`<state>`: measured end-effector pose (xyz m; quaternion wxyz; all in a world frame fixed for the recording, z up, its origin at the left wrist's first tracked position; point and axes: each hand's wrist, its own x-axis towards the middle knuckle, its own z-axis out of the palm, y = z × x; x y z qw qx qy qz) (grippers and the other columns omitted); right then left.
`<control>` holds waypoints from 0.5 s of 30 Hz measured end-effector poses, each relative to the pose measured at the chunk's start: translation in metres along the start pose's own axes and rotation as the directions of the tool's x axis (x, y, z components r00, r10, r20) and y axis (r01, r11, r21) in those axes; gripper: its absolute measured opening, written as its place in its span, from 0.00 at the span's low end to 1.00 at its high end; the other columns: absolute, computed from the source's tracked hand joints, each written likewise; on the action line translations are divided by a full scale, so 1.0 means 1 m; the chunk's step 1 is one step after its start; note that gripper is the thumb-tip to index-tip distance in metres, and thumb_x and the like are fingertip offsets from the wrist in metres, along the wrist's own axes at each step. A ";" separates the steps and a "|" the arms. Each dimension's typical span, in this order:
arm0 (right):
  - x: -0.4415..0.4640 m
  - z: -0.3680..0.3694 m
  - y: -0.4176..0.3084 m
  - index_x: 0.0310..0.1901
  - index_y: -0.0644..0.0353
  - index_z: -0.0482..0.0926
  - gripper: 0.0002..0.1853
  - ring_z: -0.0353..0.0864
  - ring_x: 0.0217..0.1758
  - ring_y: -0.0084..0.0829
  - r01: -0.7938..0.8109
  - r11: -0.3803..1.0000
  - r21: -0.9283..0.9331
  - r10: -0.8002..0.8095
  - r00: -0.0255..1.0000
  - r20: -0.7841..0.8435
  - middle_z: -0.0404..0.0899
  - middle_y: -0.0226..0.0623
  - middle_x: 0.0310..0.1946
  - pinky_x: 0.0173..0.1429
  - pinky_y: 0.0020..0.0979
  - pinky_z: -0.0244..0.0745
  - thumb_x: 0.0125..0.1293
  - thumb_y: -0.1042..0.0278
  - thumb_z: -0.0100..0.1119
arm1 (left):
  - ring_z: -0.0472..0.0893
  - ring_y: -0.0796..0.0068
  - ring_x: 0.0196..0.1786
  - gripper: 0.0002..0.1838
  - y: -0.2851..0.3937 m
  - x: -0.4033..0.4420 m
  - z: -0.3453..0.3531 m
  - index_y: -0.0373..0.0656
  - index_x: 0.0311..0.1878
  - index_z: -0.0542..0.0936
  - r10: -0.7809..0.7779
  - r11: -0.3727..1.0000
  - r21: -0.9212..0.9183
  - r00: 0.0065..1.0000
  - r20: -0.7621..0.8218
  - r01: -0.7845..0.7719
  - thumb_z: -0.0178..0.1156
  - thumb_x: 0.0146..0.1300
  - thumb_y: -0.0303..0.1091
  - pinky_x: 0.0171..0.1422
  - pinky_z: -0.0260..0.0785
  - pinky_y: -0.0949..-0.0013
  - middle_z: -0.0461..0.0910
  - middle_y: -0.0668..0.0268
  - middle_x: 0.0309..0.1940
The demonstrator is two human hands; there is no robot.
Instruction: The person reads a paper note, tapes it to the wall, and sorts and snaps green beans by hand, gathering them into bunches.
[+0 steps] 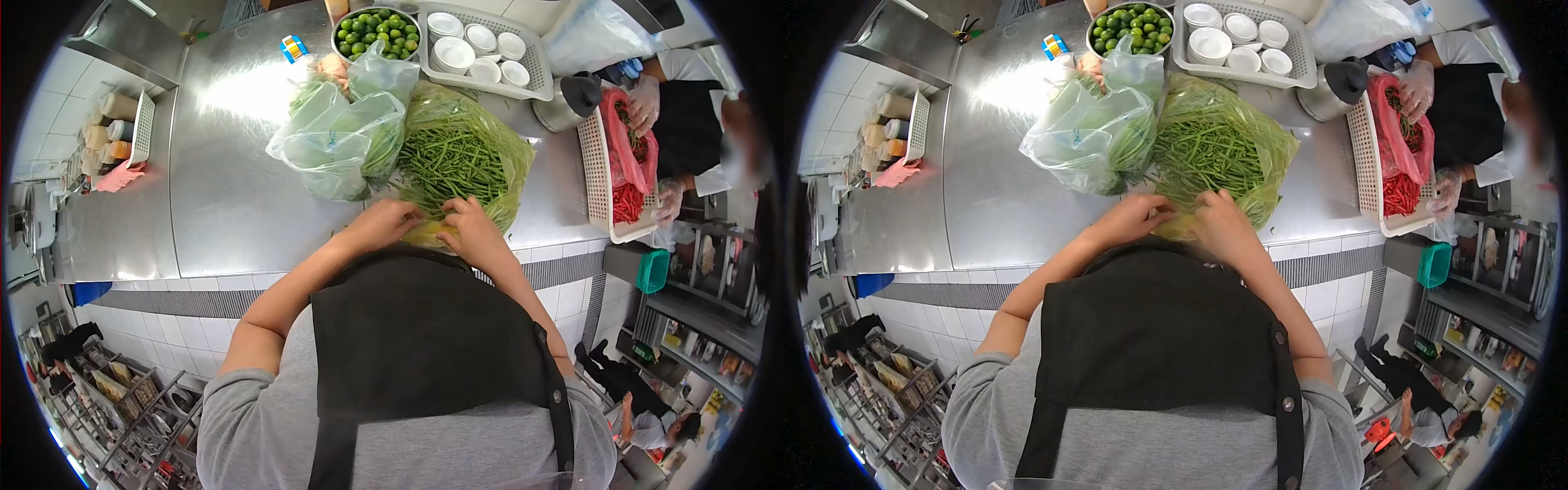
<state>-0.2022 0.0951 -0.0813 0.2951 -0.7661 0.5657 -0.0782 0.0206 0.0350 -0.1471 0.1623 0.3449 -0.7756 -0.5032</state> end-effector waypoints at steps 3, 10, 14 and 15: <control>-0.010 0.006 -0.004 0.37 0.65 0.86 0.10 0.74 0.55 0.46 0.017 1.000 -0.005 -0.017 1.000 -0.023 0.80 0.43 0.48 0.62 0.42 0.72 0.60 0.66 0.68 | 0.84 0.48 0.42 0.10 0.002 -0.009 0.003 0.39 0.47 0.85 0.012 0.997 0.075 0.990 0.143 -0.023 0.64 0.66 0.33 0.46 0.75 0.54 0.85 0.52 0.39; 0.000 0.003 -0.014 0.38 0.67 0.84 0.09 0.81 0.48 0.52 -0.241 0.963 -0.118 0.266 0.910 0.317 0.82 0.47 0.42 0.53 0.44 0.76 0.66 0.68 0.63 | 0.83 0.47 0.44 0.11 -0.006 -0.021 0.010 0.38 0.44 0.86 -0.013 0.997 0.077 0.985 0.170 0.000 0.64 0.66 0.35 0.49 0.75 0.51 0.86 0.52 0.39; 0.023 0.016 -0.011 0.42 0.66 0.83 0.09 0.81 0.48 0.54 -0.134 0.987 0.084 0.135 0.991 -0.001 0.81 0.48 0.44 0.52 0.45 0.77 0.65 0.70 0.63 | 0.84 0.47 0.43 0.11 -0.007 -0.019 0.002 0.39 0.44 0.87 -0.143 0.976 0.187 0.972 0.187 0.108 0.65 0.64 0.36 0.51 0.76 0.52 0.86 0.51 0.39; 0.033 0.020 -0.012 0.44 0.66 0.82 0.10 0.81 0.49 0.53 -0.093 0.988 0.121 0.102 0.992 -0.071 0.81 0.49 0.45 0.52 0.45 0.77 0.64 0.71 0.63 | 0.84 0.47 0.43 0.11 -0.007 -0.019 0.001 0.39 0.44 0.87 -0.143 0.976 0.188 0.972 0.187 0.107 0.65 0.64 0.36 0.51 0.76 0.52 0.86 0.51 0.39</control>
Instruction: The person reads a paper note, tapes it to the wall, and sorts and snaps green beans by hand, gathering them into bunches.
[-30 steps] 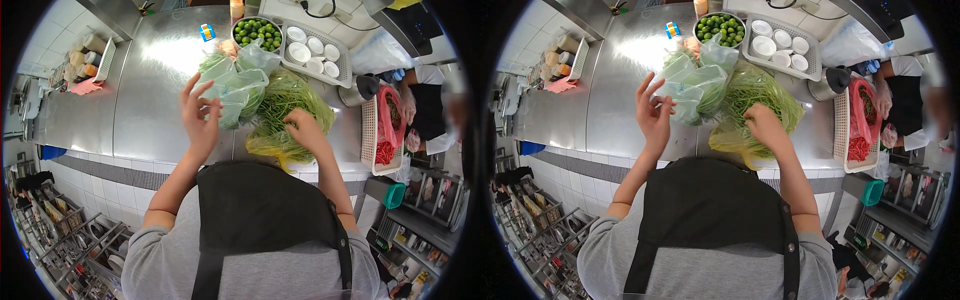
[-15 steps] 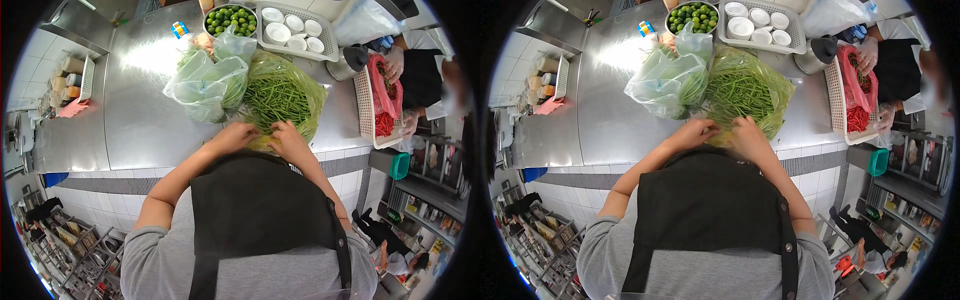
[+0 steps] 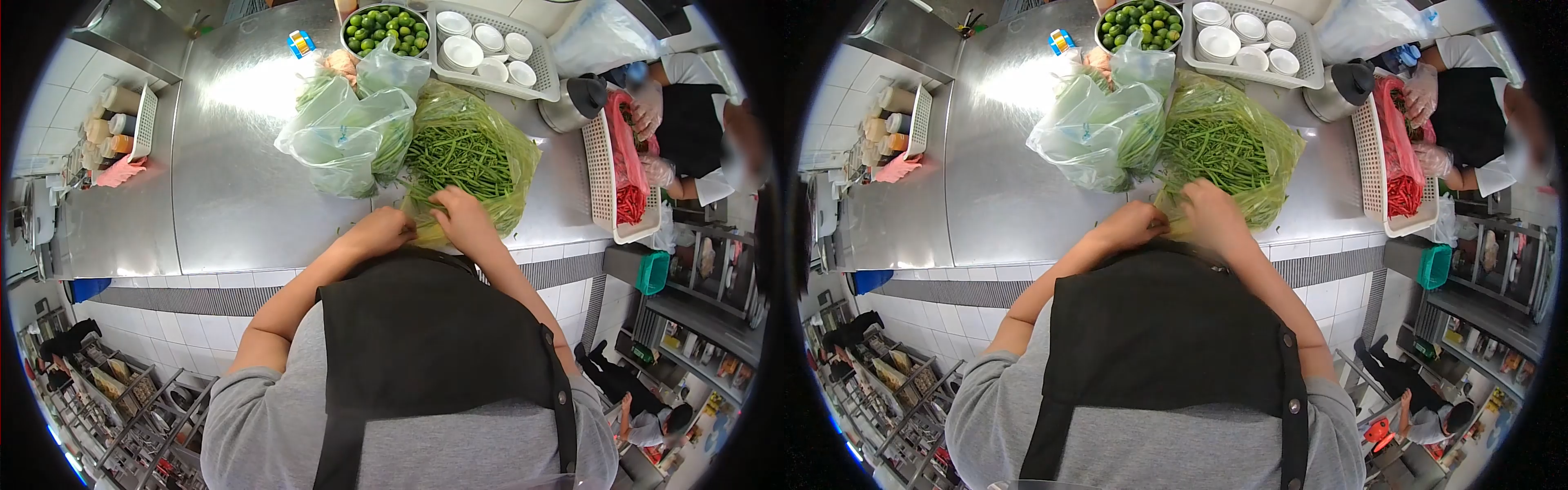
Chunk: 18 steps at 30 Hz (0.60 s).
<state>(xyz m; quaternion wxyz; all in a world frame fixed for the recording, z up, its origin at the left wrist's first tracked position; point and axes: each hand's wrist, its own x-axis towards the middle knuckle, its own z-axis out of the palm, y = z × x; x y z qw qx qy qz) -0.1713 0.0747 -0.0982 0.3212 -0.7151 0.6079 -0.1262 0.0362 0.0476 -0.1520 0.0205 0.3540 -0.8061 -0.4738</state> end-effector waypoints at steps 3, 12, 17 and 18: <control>0.028 0.029 0.011 0.46 0.65 0.82 0.11 0.81 0.50 0.53 0.076 0.997 -0.017 -0.077 0.994 -0.081 0.80 0.50 0.47 0.52 0.46 0.77 0.62 0.73 0.63 | 0.85 0.46 0.42 0.11 -0.001 -0.003 -0.003 0.40 0.42 0.88 -0.003 1.000 -0.013 1.000 0.010 0.003 0.65 0.63 0.36 0.50 0.76 0.53 0.86 0.50 0.38; 0.046 0.045 0.019 0.42 0.66 0.82 0.10 0.83 0.44 0.50 -0.010 0.992 -0.127 -0.010 0.988 -0.153 0.82 0.48 0.39 0.49 0.46 0.79 0.58 0.77 0.61 | 0.83 0.45 0.37 0.12 -0.006 -0.011 -0.019 0.39 0.40 0.88 -0.054 0.999 -0.001 0.994 -0.096 0.055 0.65 0.64 0.38 0.45 0.75 0.52 0.85 0.49 0.31; 0.025 0.004 0.013 0.42 0.67 0.86 0.11 0.85 0.33 0.39 -0.083 0.961 0.265 0.174 0.924 -0.341 0.85 0.46 0.36 0.42 0.33 0.79 0.57 0.77 0.69 | 0.81 0.56 0.28 0.14 0.016 -0.005 -0.039 0.37 0.41 0.87 -0.097 0.976 -0.213 0.972 -0.213 0.051 0.64 0.69 0.40 0.36 0.71 0.58 0.82 0.52 0.25; 0.022 0.001 0.016 0.42 0.67 0.86 0.11 0.85 0.33 0.39 -0.083 0.963 0.257 0.169 0.927 -0.336 0.85 0.46 0.36 0.42 0.33 0.79 0.57 0.77 0.69 | 0.81 0.56 0.28 0.14 0.016 -0.002 -0.037 0.37 0.41 0.87 -0.099 0.974 -0.222 0.971 -0.218 0.049 0.64 0.69 0.40 0.36 0.71 0.58 0.82 0.52 0.25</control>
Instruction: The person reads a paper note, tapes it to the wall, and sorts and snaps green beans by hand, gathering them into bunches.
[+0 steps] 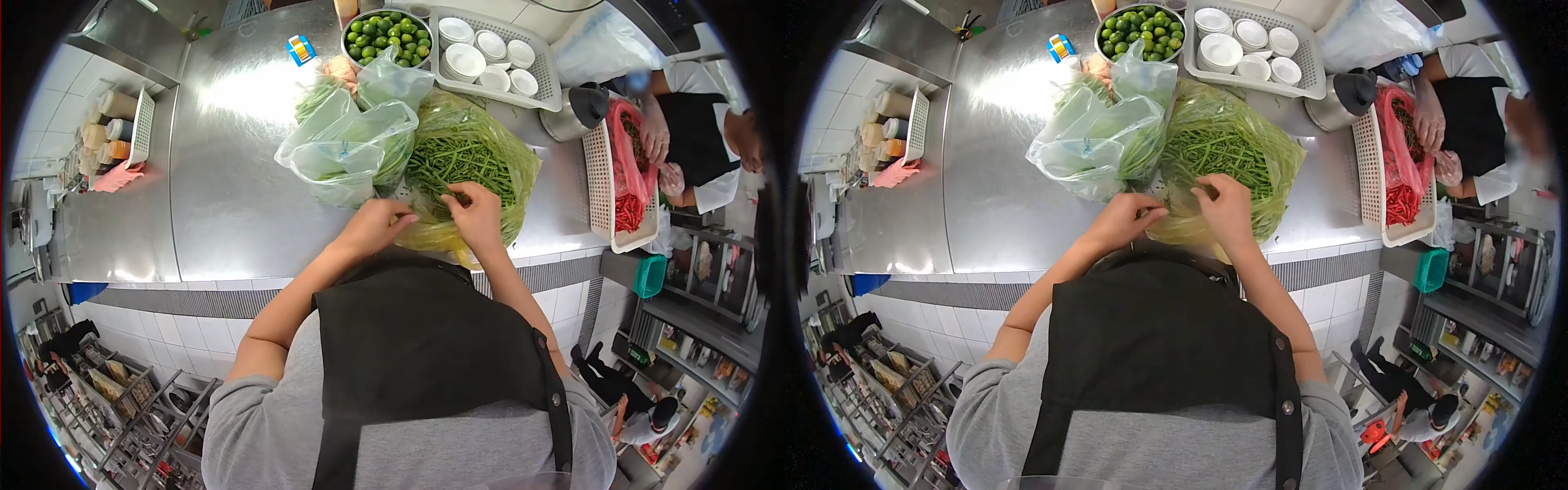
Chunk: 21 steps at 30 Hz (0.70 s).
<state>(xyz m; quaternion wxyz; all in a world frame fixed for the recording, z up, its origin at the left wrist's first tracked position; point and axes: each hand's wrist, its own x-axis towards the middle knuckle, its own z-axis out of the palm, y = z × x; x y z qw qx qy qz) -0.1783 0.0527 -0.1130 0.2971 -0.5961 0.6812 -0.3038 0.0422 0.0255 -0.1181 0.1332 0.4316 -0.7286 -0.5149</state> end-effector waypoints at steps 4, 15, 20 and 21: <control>-0.001 -0.007 -0.001 0.43 0.65 0.85 0.10 0.81 0.30 0.25 -0.001 0.945 0.326 0.024 0.997 -0.067 0.82 0.37 0.33 0.37 0.26 0.75 0.59 0.76 0.71 | 0.78 0.72 0.28 0.10 0.021 0.016 0.000 0.39 0.46 0.88 0.091 0.991 -0.076 0.968 -0.234 -0.111 0.68 0.66 0.33 0.34 0.69 0.67 0.79 0.60 0.28; 0.006 -0.011 -0.012 0.40 0.63 0.85 0.09 0.76 0.28 0.26 0.048 0.992 0.119 -0.058 0.995 0.083 0.80 0.35 0.31 0.35 0.27 0.73 0.56 0.77 0.70 | 0.74 0.87 0.29 0.04 0.048 0.031 -0.004 0.35 0.41 0.86 0.152 0.755 -0.468 0.817 -0.557 -0.460 0.68 0.64 0.24 0.32 0.67 0.79 0.82 0.67 0.37; 0.012 -0.020 0.010 0.44 0.65 0.84 0.09 0.81 0.31 0.22 -0.099 0.929 0.356 0.065 0.992 0.105 0.83 0.33 0.32 0.38 0.25 0.78 0.62 0.77 0.68 | 0.77 0.85 0.31 0.04 0.055 0.017 -0.029 0.33 0.40 0.85 0.191 0.827 -0.333 0.783 -0.592 -0.453 0.65 0.67 0.24 0.34 0.71 0.76 0.84 0.64 0.38; 0.014 -0.022 0.011 0.45 0.66 0.84 0.08 0.83 0.33 0.21 -0.163 0.860 0.484 0.119 0.986 0.121 0.85 0.33 0.33 0.39 0.24 0.80 0.64 0.77 0.67 | 0.77 0.85 0.31 0.04 0.052 0.019 -0.029 0.33 0.40 0.85 0.194 0.830 -0.326 0.781 -0.594 -0.453 0.65 0.67 0.24 0.34 0.71 0.76 0.84 0.64 0.38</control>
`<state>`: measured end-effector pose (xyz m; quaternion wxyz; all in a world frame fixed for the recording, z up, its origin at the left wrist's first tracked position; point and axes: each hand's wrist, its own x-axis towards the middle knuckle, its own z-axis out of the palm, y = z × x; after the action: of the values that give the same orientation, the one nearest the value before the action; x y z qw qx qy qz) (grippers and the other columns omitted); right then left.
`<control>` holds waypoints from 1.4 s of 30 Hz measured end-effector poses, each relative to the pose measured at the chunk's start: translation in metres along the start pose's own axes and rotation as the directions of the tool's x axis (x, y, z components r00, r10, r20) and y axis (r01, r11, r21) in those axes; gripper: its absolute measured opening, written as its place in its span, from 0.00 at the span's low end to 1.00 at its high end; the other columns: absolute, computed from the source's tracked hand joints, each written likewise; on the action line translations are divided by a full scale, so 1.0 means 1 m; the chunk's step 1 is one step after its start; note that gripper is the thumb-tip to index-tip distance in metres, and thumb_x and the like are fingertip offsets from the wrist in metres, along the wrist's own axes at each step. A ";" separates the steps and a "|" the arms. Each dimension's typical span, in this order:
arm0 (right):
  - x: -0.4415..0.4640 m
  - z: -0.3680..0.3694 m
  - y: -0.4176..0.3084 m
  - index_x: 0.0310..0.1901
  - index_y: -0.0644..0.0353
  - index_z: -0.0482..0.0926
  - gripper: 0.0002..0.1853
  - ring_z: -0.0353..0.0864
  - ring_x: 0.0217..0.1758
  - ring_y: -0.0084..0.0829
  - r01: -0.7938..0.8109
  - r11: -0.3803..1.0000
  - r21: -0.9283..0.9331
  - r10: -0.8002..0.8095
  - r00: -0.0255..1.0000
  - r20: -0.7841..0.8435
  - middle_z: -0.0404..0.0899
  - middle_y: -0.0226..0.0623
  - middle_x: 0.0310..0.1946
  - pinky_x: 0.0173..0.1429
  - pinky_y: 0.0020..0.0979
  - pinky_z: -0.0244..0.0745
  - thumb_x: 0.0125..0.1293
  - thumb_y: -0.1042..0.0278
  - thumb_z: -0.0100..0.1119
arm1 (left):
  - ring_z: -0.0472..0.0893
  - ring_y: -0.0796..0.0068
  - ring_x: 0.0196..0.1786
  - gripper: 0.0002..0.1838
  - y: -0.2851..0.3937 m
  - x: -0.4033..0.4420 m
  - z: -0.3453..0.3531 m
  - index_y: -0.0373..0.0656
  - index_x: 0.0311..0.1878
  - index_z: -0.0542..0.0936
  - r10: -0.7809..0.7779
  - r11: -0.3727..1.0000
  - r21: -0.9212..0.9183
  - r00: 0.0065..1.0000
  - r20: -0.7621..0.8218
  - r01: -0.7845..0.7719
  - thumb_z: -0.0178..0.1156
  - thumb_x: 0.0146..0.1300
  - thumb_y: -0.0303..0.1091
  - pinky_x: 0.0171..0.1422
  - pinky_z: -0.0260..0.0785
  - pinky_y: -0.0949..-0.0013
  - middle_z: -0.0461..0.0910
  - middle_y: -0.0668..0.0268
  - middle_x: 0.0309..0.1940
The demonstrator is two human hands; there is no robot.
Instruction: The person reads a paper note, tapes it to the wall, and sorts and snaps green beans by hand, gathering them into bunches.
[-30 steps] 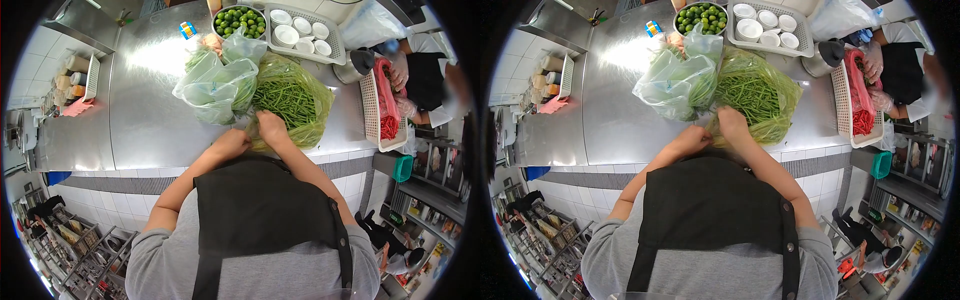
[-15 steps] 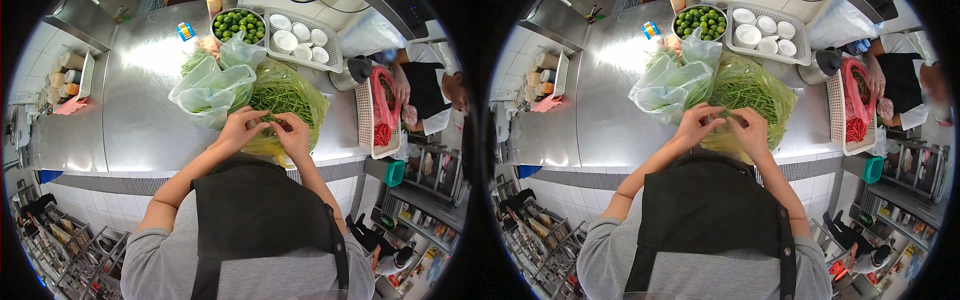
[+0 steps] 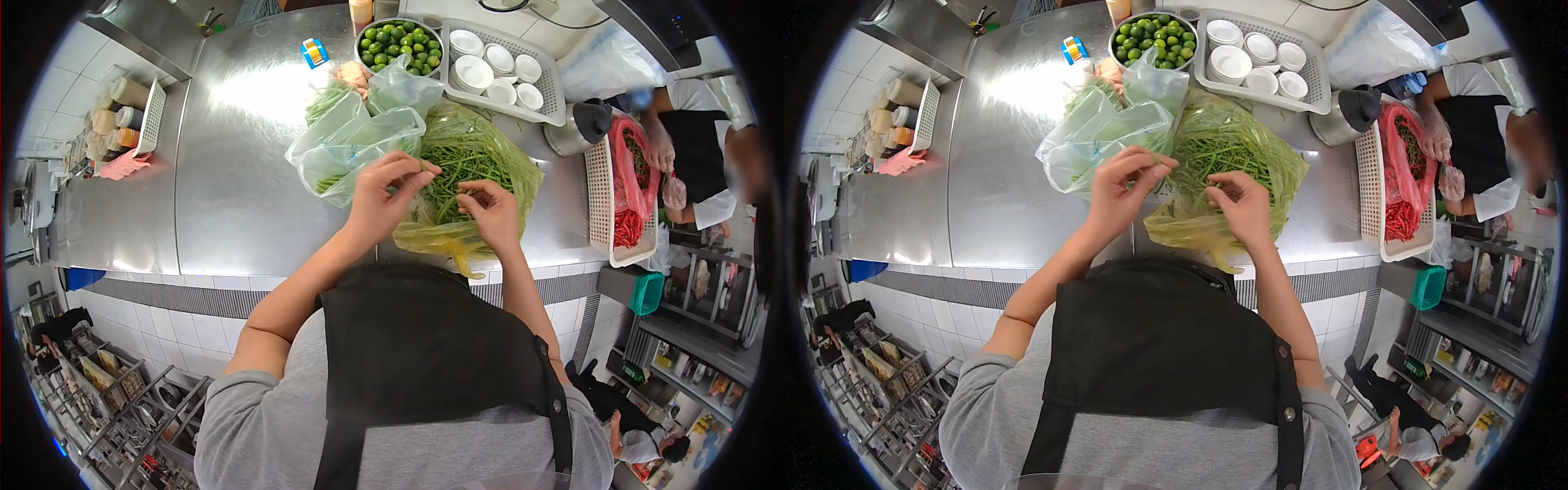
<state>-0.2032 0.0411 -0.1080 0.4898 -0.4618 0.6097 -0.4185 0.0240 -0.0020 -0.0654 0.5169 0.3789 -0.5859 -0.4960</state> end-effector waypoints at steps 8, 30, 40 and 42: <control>0.002 -0.008 -0.028 0.45 0.67 0.85 0.08 0.84 0.35 0.21 0.013 0.994 0.109 -0.016 0.999 0.027 0.86 0.34 0.35 0.43 0.24 0.82 0.66 0.76 0.67 | 0.81 0.78 0.41 0.09 -0.047 -0.013 0.028 0.36 0.49 0.87 -0.224 0.958 0.229 0.950 0.219 0.173 0.64 0.68 0.28 0.45 0.74 0.70 0.86 0.62 0.39; -0.002 0.002 -0.026 0.43 0.66 0.87 0.06 0.83 0.34 0.21 0.091 0.991 0.096 -0.087 0.996 -0.036 0.85 0.33 0.34 0.42 0.24 0.79 0.66 0.76 0.67 | 0.82 0.82 0.38 0.14 -0.037 -0.024 0.027 0.30 0.53 0.84 -0.489 0.868 0.015 0.848 0.204 0.497 0.64 0.70 0.29 0.46 0.75 0.74 0.87 0.62 0.39; -0.003 0.008 -0.023 0.41 0.66 0.86 0.06 0.83 0.36 0.21 0.063 0.997 0.038 -0.066 0.995 0.074 0.85 0.31 0.33 0.44 0.24 0.78 0.64 0.78 0.67 | 0.78 0.87 0.38 0.13 -0.038 -0.021 0.023 0.33 0.52 0.86 -0.433 0.901 0.156 0.845 0.313 0.404 0.63 0.71 0.31 0.44 0.73 0.75 0.87 0.66 0.36; -0.001 0.007 -0.016 0.43 0.66 0.86 0.07 0.83 0.37 0.20 0.033 0.996 0.077 -0.042 0.993 0.113 0.84 0.31 0.34 0.45 0.24 0.78 0.64 0.78 0.67 | 0.77 0.87 0.37 0.11 -0.038 -0.021 0.026 0.32 0.49 0.87 -0.406 0.912 0.071 0.861 0.308 0.405 0.63 0.71 0.30 0.43 0.73 0.75 0.87 0.67 0.33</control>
<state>-0.1940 0.0381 -0.0931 0.5330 -0.4779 0.5556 -0.4229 -0.0007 0.0143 -0.1063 0.3000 0.4102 -0.5690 -0.6465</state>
